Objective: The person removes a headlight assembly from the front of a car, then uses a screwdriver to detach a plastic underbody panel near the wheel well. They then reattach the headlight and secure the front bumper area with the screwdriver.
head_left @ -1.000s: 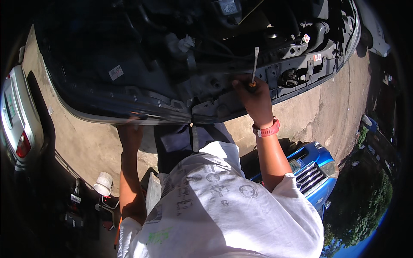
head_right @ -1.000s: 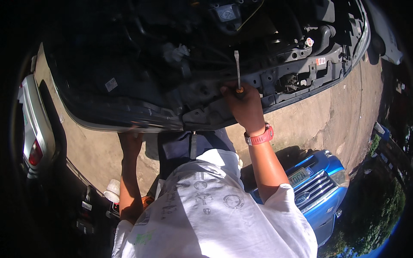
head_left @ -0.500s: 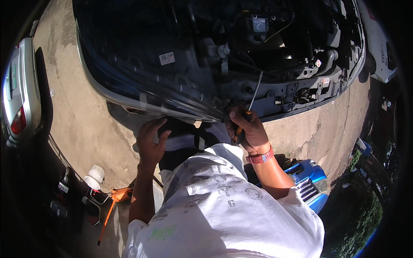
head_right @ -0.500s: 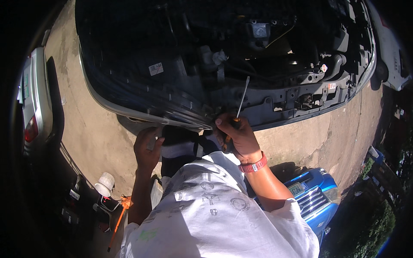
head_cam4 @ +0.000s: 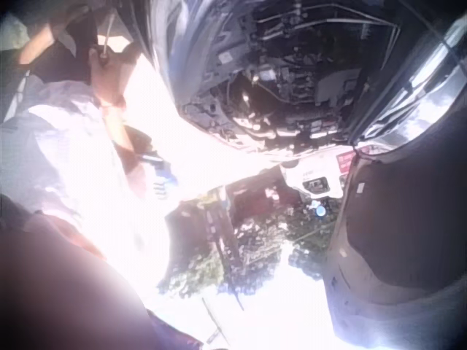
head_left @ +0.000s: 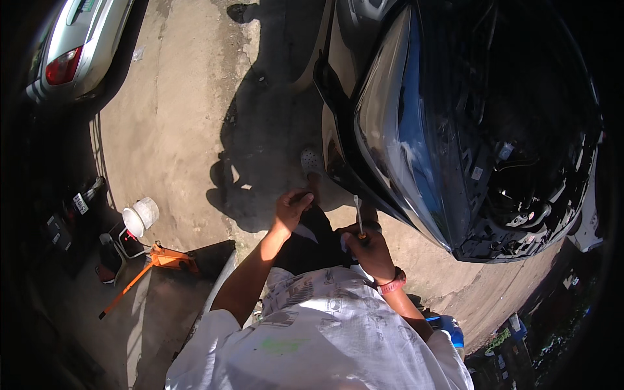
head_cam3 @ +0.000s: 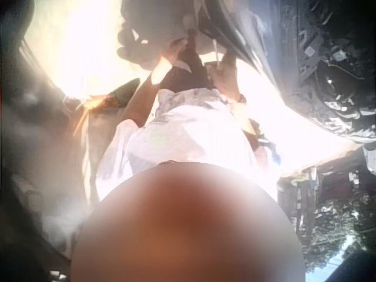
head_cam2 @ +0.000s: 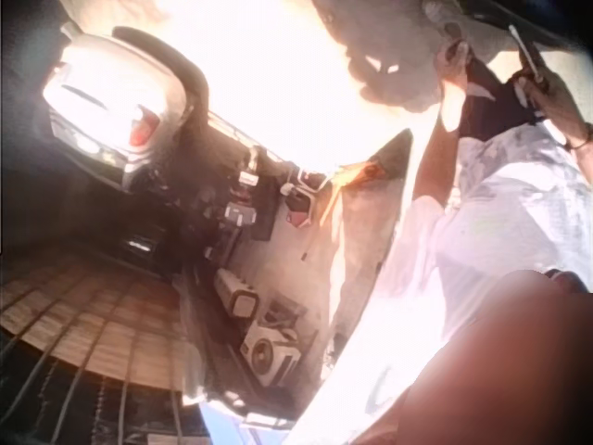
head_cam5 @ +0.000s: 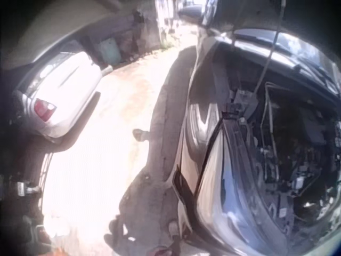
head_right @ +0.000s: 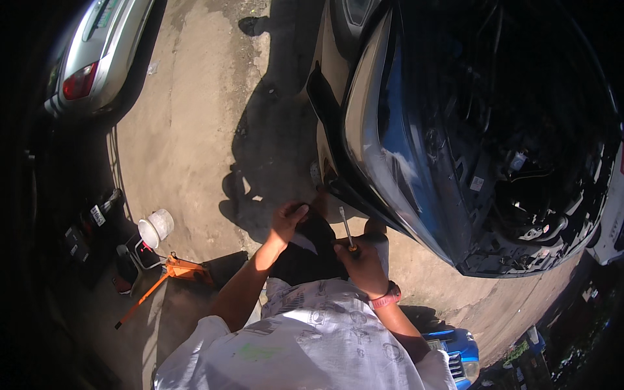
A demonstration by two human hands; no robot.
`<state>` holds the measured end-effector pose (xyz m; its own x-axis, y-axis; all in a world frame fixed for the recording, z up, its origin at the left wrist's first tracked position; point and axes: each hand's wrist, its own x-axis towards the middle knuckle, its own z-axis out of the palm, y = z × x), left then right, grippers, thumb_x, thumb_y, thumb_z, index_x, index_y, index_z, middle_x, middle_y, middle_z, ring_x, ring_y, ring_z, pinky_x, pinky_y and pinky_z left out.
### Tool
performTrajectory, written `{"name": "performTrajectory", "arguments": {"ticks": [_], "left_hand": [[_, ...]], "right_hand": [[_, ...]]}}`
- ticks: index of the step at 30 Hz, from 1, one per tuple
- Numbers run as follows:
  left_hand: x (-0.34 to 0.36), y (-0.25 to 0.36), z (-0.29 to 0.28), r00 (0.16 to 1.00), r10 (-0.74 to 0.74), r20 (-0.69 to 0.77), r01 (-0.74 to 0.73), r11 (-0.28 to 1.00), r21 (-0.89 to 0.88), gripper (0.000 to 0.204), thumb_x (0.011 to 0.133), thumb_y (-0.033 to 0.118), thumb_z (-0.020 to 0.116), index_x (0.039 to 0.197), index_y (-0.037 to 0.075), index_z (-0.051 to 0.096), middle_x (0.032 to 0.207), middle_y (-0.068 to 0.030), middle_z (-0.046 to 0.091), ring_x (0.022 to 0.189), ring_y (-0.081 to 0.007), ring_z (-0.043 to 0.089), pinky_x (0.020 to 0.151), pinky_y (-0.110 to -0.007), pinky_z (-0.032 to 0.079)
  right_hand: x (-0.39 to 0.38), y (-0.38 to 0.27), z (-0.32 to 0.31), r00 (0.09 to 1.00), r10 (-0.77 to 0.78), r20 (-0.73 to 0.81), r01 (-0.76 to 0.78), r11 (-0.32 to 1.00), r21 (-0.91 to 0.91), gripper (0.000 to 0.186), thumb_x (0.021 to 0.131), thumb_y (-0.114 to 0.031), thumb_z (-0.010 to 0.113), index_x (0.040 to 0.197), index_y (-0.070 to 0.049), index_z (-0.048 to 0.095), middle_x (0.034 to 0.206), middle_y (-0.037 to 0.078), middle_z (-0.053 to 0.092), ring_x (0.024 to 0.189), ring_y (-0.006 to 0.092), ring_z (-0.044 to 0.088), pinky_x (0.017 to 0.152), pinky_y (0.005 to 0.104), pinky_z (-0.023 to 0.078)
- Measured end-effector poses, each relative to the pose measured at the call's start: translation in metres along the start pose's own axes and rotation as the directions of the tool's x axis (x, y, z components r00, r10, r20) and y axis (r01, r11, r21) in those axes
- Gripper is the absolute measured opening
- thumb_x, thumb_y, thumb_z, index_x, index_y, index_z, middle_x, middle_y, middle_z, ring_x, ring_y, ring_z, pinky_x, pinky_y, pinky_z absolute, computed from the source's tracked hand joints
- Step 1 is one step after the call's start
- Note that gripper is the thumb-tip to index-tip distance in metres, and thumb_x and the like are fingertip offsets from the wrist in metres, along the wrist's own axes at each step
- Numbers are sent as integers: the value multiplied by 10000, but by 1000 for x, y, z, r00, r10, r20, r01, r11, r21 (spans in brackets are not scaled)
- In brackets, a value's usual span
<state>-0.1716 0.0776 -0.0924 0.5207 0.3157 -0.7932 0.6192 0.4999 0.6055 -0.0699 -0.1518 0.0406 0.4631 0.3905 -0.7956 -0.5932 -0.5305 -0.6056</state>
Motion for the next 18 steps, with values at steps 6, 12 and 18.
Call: {"name": "performTrajectory", "arguments": {"ticks": [6, 12, 18], "left_hand": [[191, -46, -103, 933, -110, -342, 58, 986, -159, 279, 1068, 191, 780, 1236, -32, 786, 1086, -103, 819, 933, -172, 795, 730, -301, 605], [289, 2, -87, 931, -42, -363, -110, 915, -389, 541, 1134, 364, 686, 1435, -84, 638, 1368, -245, 724, 1212, -327, 761, 958, -422, 673], [268, -26, -94, 954, -274, -123, 203, 890, -408, 634, 1161, 444, 610, 1584, -22, 538, 1510, -260, 653, 1296, -384, 722, 997, -484, 660]], "right_hand": [[5, -6, 30, 996, 44, -82, -54, 992, -118, 219, 1080, -206, 753, 1173, -20, 821, 862, 88, 775, 801, 159, 717, 771, 340, 547], [0, 5, 26, 976, 149, -159, -155, 988, -20, 200, 1082, -191, 759, 1159, -15, 815, 819, 17, 736, 706, 73, 651, 653, 283, 505], [4, 3, 22, 980, 132, -152, -132, 991, 11, 197, 1081, -197, 762, 1146, -22, 823, 809, 12, 727, 714, 73, 649, 659, 284, 501]]}}
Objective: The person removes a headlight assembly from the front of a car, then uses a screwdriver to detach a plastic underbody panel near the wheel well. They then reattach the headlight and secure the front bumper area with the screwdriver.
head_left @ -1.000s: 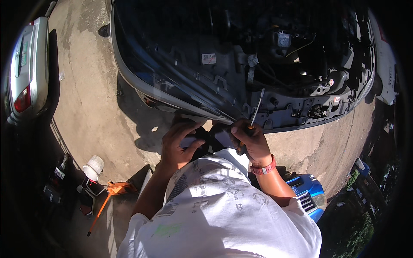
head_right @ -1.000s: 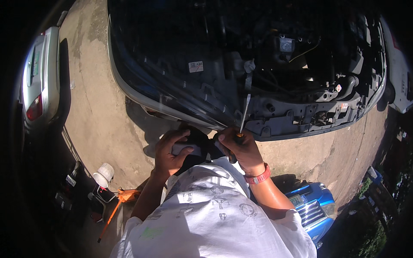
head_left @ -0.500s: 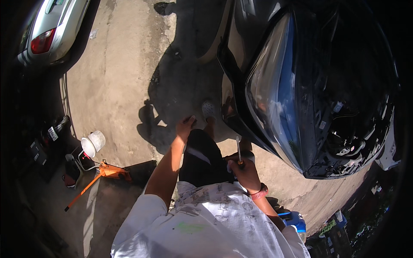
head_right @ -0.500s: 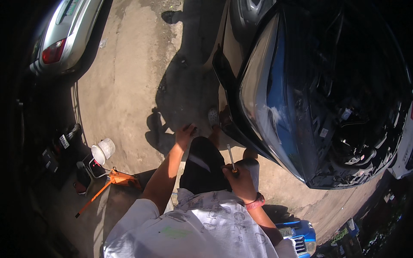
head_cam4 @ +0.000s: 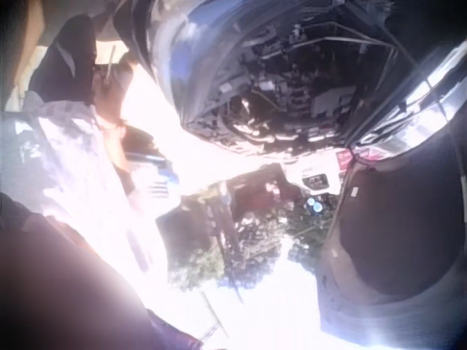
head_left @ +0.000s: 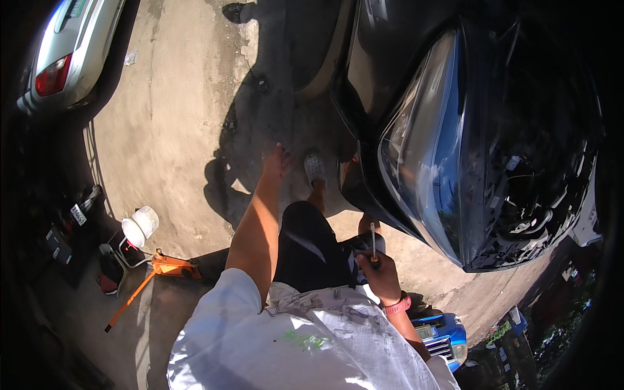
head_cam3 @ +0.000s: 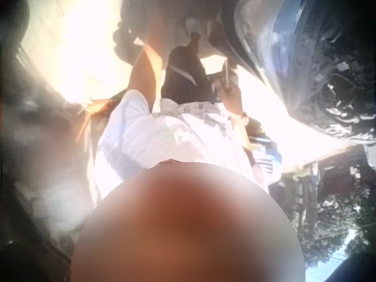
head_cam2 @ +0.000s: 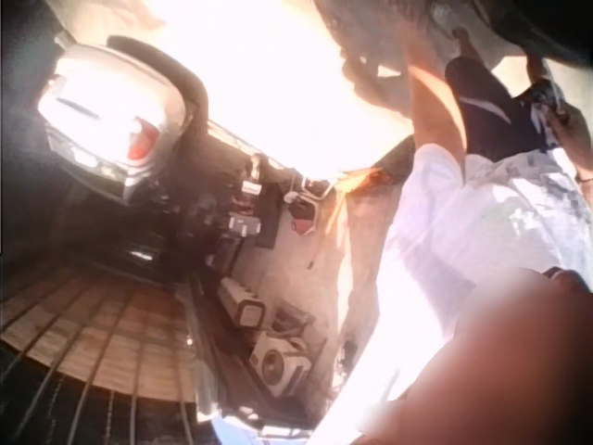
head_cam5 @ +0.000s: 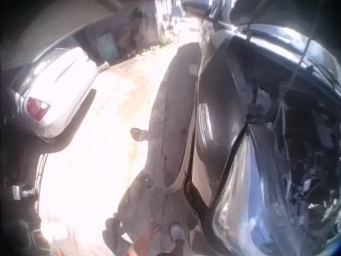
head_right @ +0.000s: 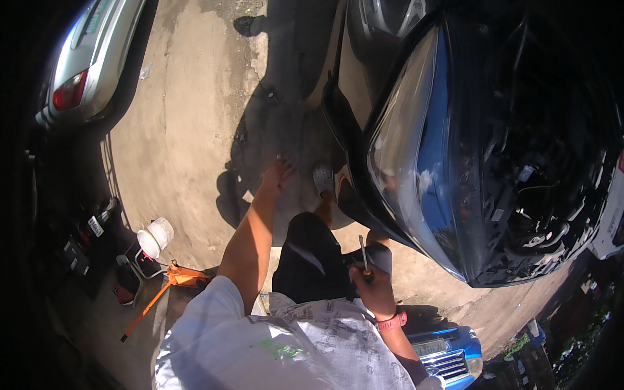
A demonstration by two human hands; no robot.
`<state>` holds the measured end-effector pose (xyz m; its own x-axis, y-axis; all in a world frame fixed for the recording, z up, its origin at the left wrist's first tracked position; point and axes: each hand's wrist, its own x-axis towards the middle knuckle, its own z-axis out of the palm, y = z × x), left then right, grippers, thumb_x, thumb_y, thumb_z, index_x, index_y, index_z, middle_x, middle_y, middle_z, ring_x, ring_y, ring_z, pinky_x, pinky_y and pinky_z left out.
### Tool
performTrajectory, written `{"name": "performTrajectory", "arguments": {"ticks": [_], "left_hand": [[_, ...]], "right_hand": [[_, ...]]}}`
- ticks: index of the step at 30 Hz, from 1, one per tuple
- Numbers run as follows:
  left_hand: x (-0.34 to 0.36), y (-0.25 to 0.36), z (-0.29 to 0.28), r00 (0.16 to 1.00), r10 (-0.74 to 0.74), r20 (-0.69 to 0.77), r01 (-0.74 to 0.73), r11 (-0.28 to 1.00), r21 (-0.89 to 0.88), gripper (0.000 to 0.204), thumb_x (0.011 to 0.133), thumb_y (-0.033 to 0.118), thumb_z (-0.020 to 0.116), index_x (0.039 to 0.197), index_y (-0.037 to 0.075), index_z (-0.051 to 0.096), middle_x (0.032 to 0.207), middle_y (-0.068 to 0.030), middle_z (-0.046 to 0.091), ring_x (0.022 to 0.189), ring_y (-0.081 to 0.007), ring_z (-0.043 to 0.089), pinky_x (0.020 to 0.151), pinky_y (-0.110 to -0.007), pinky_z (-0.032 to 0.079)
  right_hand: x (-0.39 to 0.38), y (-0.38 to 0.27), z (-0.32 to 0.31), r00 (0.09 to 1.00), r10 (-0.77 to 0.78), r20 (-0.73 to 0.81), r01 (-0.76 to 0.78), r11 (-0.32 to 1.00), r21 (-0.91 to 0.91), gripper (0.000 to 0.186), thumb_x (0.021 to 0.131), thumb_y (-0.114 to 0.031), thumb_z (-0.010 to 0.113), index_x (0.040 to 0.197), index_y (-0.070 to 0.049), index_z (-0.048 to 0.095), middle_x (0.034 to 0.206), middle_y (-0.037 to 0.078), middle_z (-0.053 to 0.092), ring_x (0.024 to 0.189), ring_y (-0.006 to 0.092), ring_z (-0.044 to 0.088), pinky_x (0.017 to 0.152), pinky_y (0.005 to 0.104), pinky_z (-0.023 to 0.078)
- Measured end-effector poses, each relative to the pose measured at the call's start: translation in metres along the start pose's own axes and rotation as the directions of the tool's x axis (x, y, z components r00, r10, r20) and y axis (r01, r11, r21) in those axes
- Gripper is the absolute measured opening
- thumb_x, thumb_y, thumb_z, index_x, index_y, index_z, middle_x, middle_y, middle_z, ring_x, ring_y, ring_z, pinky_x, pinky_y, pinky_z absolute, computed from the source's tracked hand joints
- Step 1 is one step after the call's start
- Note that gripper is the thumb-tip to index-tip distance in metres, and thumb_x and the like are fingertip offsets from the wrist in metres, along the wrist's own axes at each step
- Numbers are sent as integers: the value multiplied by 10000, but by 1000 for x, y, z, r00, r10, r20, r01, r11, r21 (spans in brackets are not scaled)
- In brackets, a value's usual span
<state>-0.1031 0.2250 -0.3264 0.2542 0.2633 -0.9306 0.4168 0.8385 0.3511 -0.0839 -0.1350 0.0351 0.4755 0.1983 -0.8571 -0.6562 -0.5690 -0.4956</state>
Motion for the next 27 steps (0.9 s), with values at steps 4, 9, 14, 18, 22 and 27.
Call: {"name": "performTrajectory", "arguments": {"ticks": [4, 9, 14, 18, 22, 27], "left_hand": [[-41, -66, -58, 998, 60, -2, -46, 778, 627, 543, 1133, 410, 655, 1532, 40, 648, 1284, -142, 772, 1125, -282, 774, 922, -404, 623], [-138, -111, -78, 951, 270, 151, -269, 479, 836, 501, 1087, 380, 691, 1412, 0, 703, 1294, -244, 786, 1240, -409, 750, 1059, -458, 571], [-248, -82, 13, 726, 316, 610, -651, 30, 759, 372, 1076, 235, 725, 1399, 51, 724, 1299, -218, 770, 1185, -419, 747, 1047, -471, 576], [-317, -62, 104, 450, 188, 873, -857, -184, 481, 347, 1035, 192, 754, 1359, 71, 735, 1321, -174, 747, 1208, -435, 698, 1039, -514, 560], [-354, -69, 161, 191, 136, 972, -918, -325, 226, 379, 1010, 168, 770, 1378, 90, 726, 1333, -147, 729, 1215, -407, 674, 1045, -514, 539], [-356, -98, 198, 149, 134, 980, -818, -540, 198, 359, 1014, 183, 768, 1349, 58, 737, 1325, -160, 738, 1233, -401, 662, 1073, -545, 518]], "right_hand": [[-1, -13, -8, 997, -77, -3, 77, 995, -65, 203, 1066, -207, 780, 1148, -27, 822, 829, 64, 750, 756, 141, 692, 716, 337, 534], [-17, -29, -38, 968, -249, -25, 244, 961, -130, 196, 1046, -198, 787, 1133, -24, 809, 897, 148, 759, 817, 285, 738, 781, 393, 563], [-39, -20, -80, 906, -395, -153, 373, 915, -153, 154, 1010, -149, 815, 1094, -21, 794, 942, 156, 754, 825, 318, 745, 774, 388, 571], [-71, 10, -121, 875, -331, -352, 345, 938, -26, 146, 1006, -78, 803, 1133, -6, 798, 956, 133, 791, 801, 193, 739, 736, 312, 555], [-96, 41, -165, 778, -235, -583, 379, 915, 137, 194, 1107, -129, 710, 1204, 23, 783, 972, 117, 767, 810, 167, 723, 749, 295, 544], [-99, 77, -248, 467, -378, -800, 433, 886, -165, 134, 1052, -6, 695, 1147, 30, 782, 1096, 167, 789, 987, 309, 762, 909, 386, 577]]}}
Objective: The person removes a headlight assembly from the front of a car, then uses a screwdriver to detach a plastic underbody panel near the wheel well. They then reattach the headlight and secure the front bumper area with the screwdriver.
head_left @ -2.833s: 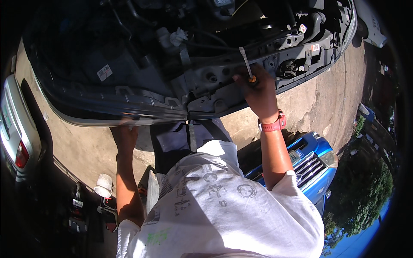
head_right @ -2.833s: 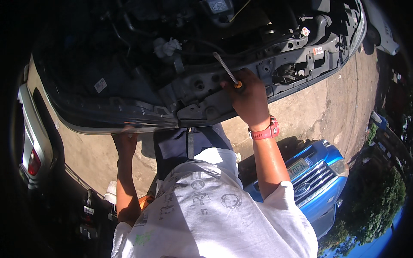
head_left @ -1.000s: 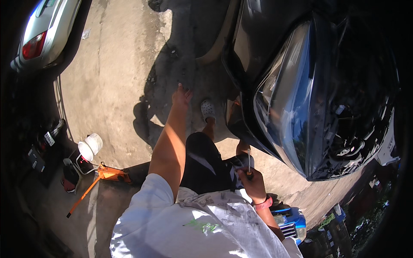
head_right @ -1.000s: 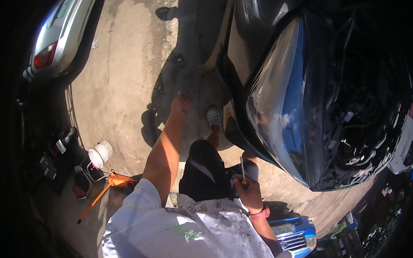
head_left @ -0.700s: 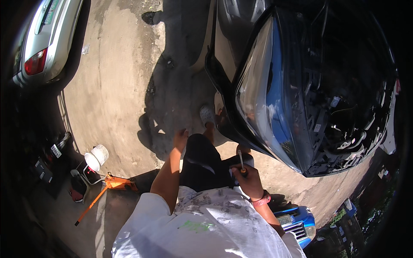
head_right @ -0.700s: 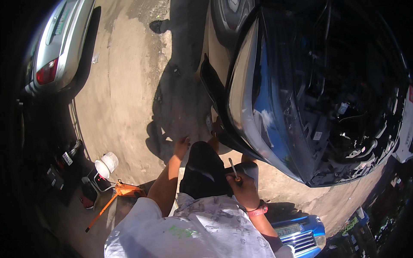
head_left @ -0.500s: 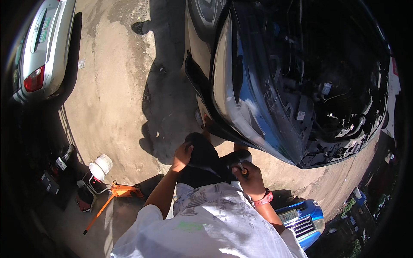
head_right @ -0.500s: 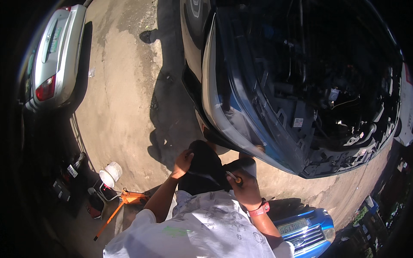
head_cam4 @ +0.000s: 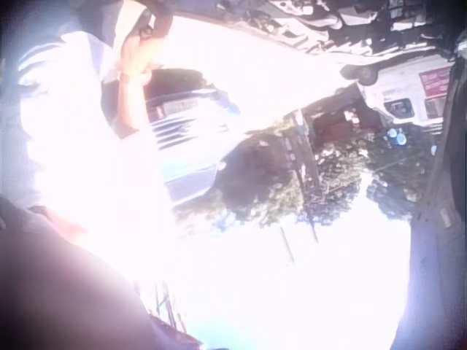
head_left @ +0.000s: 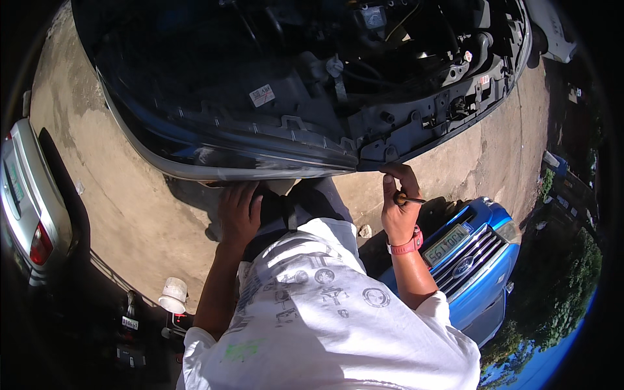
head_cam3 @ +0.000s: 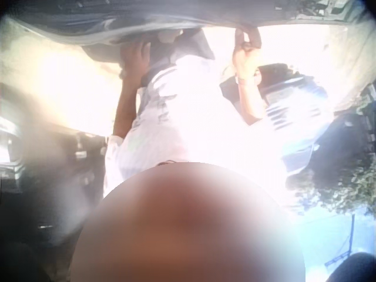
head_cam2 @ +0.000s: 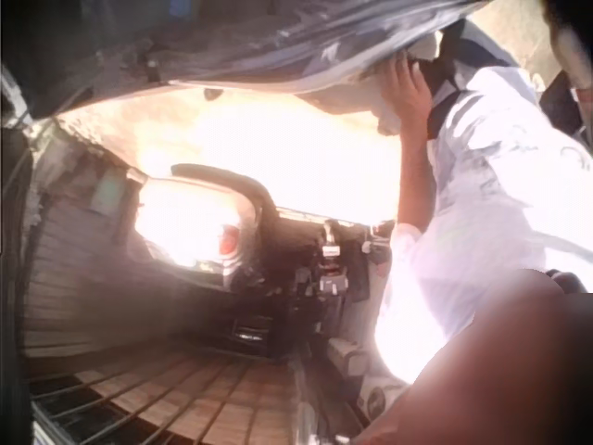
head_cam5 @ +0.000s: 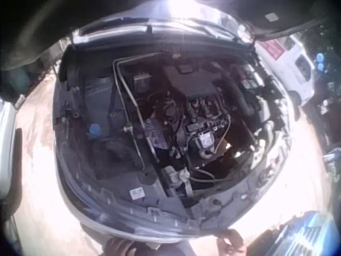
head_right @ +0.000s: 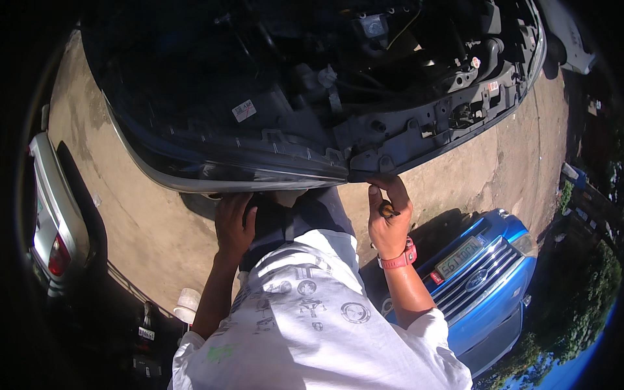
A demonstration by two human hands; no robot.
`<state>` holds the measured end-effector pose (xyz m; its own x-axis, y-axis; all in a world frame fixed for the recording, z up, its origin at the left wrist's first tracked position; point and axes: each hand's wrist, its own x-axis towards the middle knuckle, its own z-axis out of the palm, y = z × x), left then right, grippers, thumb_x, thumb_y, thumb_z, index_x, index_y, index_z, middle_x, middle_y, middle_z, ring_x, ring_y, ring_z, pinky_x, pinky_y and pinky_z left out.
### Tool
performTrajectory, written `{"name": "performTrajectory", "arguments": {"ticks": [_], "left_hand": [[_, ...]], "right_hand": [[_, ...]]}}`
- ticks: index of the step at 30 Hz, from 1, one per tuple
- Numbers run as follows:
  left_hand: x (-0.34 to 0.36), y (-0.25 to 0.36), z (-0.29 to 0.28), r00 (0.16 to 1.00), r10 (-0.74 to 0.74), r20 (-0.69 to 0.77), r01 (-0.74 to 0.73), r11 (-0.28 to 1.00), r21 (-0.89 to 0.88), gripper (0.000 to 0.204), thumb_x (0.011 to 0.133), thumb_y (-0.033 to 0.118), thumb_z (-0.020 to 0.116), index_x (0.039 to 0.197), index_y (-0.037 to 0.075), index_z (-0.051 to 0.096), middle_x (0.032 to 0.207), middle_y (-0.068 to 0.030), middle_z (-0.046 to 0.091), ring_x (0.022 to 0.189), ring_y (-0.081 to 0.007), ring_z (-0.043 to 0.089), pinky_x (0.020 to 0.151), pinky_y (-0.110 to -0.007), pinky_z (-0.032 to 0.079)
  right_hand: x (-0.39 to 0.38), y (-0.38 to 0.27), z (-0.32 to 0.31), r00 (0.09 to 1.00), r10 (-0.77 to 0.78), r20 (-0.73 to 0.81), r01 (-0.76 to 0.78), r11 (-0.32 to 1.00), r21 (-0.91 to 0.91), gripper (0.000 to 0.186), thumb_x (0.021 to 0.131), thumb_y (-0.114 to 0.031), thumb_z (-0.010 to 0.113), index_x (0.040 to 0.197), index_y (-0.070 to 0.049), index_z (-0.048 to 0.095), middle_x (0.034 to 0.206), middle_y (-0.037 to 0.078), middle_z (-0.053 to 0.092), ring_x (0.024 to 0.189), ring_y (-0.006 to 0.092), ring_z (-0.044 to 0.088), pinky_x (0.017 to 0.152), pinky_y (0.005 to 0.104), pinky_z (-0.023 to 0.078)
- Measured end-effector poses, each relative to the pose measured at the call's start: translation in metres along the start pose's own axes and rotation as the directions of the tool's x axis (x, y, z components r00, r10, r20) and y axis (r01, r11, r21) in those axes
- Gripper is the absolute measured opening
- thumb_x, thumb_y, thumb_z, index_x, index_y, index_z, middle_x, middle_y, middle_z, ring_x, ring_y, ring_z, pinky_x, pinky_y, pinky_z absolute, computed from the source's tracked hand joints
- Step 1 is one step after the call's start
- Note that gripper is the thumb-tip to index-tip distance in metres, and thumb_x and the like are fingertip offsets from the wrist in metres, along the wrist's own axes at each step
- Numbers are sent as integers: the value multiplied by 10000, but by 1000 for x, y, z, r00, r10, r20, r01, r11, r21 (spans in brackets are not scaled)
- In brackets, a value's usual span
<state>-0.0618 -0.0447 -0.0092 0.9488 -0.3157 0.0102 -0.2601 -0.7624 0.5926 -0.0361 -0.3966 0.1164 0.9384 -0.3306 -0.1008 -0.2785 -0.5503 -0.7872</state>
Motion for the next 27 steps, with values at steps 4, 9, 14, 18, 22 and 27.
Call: {"name": "performTrajectory", "arguments": {"ticks": [4, 9, 14, 18, 22, 27], "left_hand": [[12, 2, 20, 995, -61, 79, 47, 984, 173, 371, 1012, 192, 769, 1348, 40, 731, 1349, -193, 726, 1284, -431, 644, 1095, -582, 496], [23, 4, 39, 994, -79, 78, 63, 980, 189, 416, 995, 222, 787, 1365, 39, 731, 1322, -223, 734, 1298, -467, 651, 1108, -612, 486], [34, 6, 53, 998, -56, 35, 52, 993, 103, 466, 955, 201, 811, 1381, 26, 738, 1268, -232, 767, 1243, -463, 692, 1108, -614, 491], [32, 11, 56, 996, -75, 40, 68, 986, 152, 358, 1012, 289, 790, 1262, 32, 780, 1243, -227, 776, 1126, -470, 732, 1014, -559, 540], [31, 17, 55, 997, -69, 37, 60, 976, 208, 361, 1011, 302, 785, 1258, 38, 779, 1248, -216, 774, 1147, -468, 717, 1065, -586, 483], [32, 19, 55, 996, -79, 43, 71, 984, 162, 345, 990, 267, 804, 1249, 39, 779, 1237, -213, 770, 1156, -458, 713, 1051, -583, 483]], "right_hand": [[51, 28, -34, 984, -150, 97, 163, 976, -142, 225, 962, 46, 725, 1177, 1, 773, 1231, 192, 770, 1178, 410, 715, 1002, 458, 580], [102, 50, -42, 885, -308, 348, 384, 907, -173, 296, 856, 39, 756, 1146, -18, 770, 1217, 188, 743, 1172, 446, 670, 1009, 514, 563], [126, 69, -45, 776, -377, 506, 504, 853, -137, 312, 814, 0, 777, 1125, -29, 772, 1187, 184, 739, 1128, 447, 659, 1008, 518, 554], [138, 78, -42, 720, -420, 552, 563, 819, -112, 272, 845, -31, 777, 1117, -21, 776, 1187, 188, 738, 1128, 449, 652, 1023, 518, 543], [142, 80, -36, 727, -390, 565, 532, 840, -105, 215, 967, -109, 795, 1142, 6, 747, 1098, 207, 716, 1080, 444, 666, 945, 491, 544], [141, 79, -35, 763, -335, 553, 454, 887, -89, 223, 1028, -182, 786, 1144, 2, 740, 1078, 213, 704, 973, 445, 686, 834, 498, 537]]}}
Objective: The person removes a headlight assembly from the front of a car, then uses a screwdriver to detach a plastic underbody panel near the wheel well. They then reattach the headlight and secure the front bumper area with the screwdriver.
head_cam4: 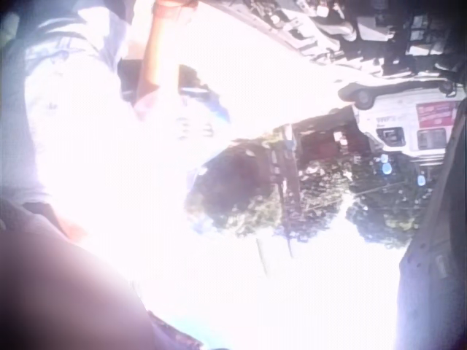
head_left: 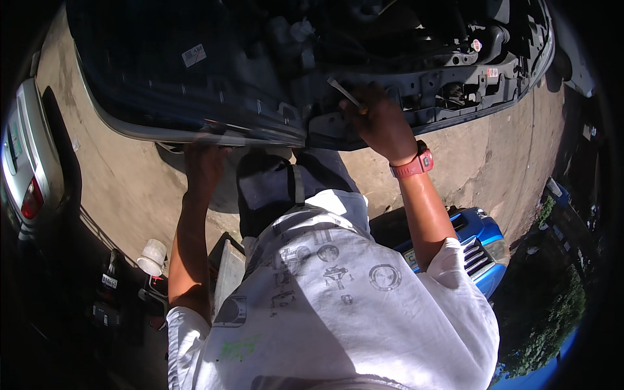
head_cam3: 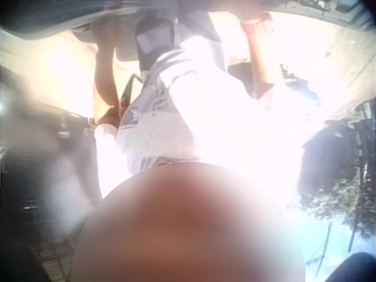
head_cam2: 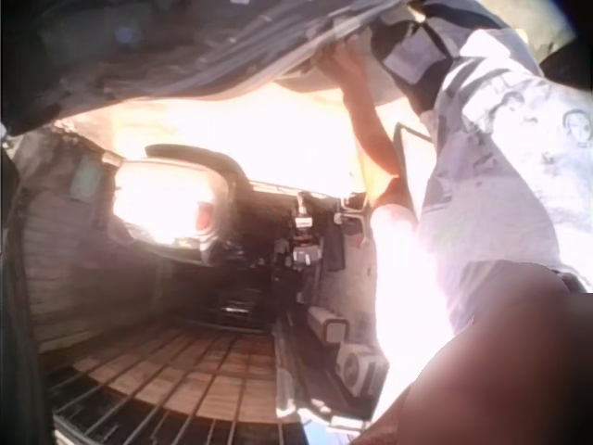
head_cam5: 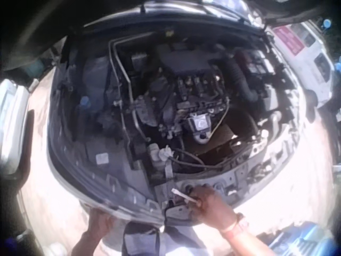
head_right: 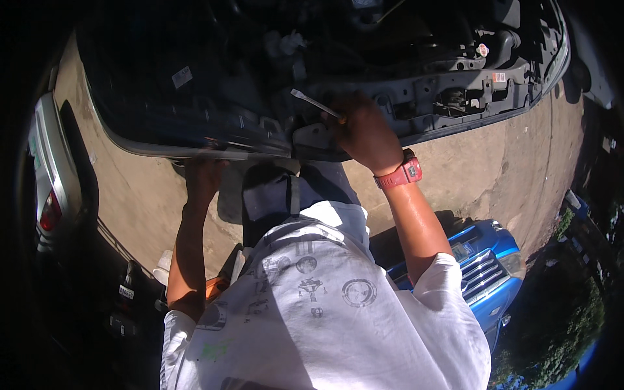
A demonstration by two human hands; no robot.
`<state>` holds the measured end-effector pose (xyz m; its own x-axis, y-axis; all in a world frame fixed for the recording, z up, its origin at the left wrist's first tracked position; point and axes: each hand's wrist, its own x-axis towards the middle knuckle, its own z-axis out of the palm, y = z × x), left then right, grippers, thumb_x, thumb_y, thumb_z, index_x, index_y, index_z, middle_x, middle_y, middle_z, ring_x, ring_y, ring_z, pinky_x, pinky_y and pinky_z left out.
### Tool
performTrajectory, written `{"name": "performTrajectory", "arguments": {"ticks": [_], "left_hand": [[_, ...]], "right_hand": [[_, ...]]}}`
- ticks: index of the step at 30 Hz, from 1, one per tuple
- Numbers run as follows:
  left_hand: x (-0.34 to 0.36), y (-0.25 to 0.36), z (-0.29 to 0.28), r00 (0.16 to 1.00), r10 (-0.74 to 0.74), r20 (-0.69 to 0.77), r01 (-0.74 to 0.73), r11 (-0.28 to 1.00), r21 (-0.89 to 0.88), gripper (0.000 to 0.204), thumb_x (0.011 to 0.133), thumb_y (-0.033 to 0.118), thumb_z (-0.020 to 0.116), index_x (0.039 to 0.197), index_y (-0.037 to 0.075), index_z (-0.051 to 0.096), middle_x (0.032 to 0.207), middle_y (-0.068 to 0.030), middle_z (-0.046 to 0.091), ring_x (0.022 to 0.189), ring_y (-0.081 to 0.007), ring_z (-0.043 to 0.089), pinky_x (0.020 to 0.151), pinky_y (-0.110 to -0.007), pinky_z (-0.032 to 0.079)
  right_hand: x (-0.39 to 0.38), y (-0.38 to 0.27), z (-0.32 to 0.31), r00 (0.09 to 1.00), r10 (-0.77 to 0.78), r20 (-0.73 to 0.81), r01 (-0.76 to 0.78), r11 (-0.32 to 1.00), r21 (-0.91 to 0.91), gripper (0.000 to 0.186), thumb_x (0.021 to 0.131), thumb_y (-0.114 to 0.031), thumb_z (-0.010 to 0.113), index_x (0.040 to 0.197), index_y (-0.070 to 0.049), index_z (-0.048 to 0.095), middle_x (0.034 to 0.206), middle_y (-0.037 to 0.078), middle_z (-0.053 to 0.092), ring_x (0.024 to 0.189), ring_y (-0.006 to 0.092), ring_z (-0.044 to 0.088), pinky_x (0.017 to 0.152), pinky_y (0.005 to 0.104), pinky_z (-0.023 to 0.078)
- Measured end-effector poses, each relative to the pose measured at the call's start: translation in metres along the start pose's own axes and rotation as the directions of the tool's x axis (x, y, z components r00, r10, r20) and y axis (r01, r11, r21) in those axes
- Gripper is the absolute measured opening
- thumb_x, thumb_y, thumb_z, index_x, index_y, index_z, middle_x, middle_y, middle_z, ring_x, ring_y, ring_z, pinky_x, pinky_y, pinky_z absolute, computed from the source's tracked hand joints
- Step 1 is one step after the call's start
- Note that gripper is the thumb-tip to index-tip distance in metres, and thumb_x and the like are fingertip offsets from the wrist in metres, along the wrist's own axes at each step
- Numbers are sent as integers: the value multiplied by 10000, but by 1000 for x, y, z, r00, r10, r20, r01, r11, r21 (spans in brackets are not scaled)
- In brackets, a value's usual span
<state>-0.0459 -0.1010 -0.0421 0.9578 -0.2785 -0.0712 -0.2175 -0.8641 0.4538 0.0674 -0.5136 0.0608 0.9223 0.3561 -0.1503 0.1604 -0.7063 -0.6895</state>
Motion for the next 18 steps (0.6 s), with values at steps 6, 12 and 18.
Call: {"name": "performTrajectory", "arguments": {"ticks": [6, 12, 18], "left_hand": [[-5, -1, 2, 999, 18, -26, -18, 999, 35, 368, 966, 226, 824, 1277, 35, 776, 1264, -226, 766, 1157, -453, 726, 1034, -566, 521], [0, -5, 14, 994, -106, -6, 106, 992, -74, 335, 937, 162, 853, 1229, 9, 795, 1258, -225, 774, 1166, -461, 735, 1021, -520, 570], [-5, -2, 23, 996, -81, -33, 78, 994, -83, 361, 924, 197, 869, 1224, 12, 791, 1239, -225, 772, 1188, -455, 725, 1054, -545, 543]], "right_hand": [[5, -2, -6, 999, 30, 17, -30, 999, 15, 220, 1016, -190, 786, 1118, 1, 743, 1059, 225, 711, 984, 461, 684, 853, 502, 548], [-1, 9, -18, 994, 111, 11, -111, 978, 176, 202, 1034, -180, 777, 1128, -4, 743, 1032, 226, 728, 940, 429, 705, 833, 480, 538], [-28, 36, -62, 856, 424, -296, -268, 853, 447, 208, 1125, -196, 713, 1178, 0, 760, 1043, 133, 802, 879, 172, 744, 815, 334, 544]]}}
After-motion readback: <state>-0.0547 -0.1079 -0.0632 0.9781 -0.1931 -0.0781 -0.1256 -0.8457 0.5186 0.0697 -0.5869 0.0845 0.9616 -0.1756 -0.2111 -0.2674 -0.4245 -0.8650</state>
